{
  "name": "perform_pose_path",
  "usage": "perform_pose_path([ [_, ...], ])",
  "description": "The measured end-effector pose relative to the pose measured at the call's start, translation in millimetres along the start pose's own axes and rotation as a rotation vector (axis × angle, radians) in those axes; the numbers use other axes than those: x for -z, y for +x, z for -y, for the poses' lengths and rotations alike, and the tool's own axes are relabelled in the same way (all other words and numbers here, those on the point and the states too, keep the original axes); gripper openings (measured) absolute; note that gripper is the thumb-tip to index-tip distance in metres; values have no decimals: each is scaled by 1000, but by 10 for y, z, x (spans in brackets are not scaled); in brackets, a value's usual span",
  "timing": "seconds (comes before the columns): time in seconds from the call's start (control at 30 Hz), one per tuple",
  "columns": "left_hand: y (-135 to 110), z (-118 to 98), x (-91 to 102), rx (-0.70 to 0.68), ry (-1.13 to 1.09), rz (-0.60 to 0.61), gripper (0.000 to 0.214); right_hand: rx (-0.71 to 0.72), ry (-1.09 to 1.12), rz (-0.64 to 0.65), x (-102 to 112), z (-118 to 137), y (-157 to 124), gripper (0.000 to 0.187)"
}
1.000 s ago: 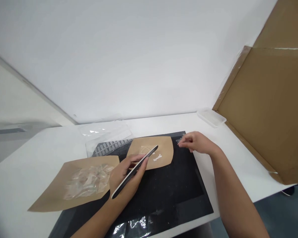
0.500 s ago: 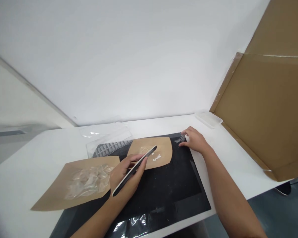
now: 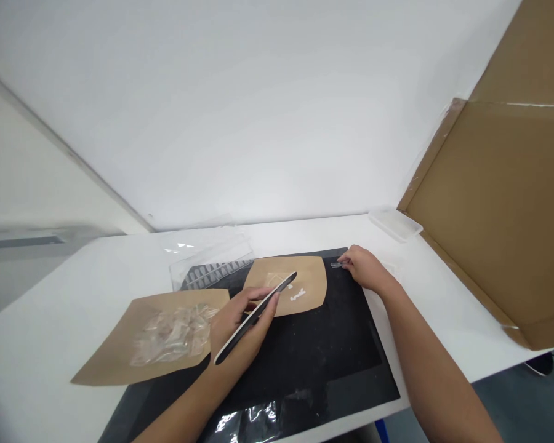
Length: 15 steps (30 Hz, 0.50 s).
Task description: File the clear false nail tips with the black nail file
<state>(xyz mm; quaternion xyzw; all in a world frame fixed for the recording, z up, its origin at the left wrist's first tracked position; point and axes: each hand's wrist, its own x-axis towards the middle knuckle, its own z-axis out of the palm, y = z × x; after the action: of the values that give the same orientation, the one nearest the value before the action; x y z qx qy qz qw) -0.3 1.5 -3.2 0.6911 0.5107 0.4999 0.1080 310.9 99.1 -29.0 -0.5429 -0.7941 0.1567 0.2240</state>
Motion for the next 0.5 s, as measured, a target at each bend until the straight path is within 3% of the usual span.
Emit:
perform_pose_path([
  [0.27, 6, -2, 1, -24, 11, 1, 13, -15, 136, 97, 65, 192, -37, 15],
  [0.5, -4, -3, 22, -23, -11, 14, 9, 30, 88, 107, 107, 150, -98, 24],
])
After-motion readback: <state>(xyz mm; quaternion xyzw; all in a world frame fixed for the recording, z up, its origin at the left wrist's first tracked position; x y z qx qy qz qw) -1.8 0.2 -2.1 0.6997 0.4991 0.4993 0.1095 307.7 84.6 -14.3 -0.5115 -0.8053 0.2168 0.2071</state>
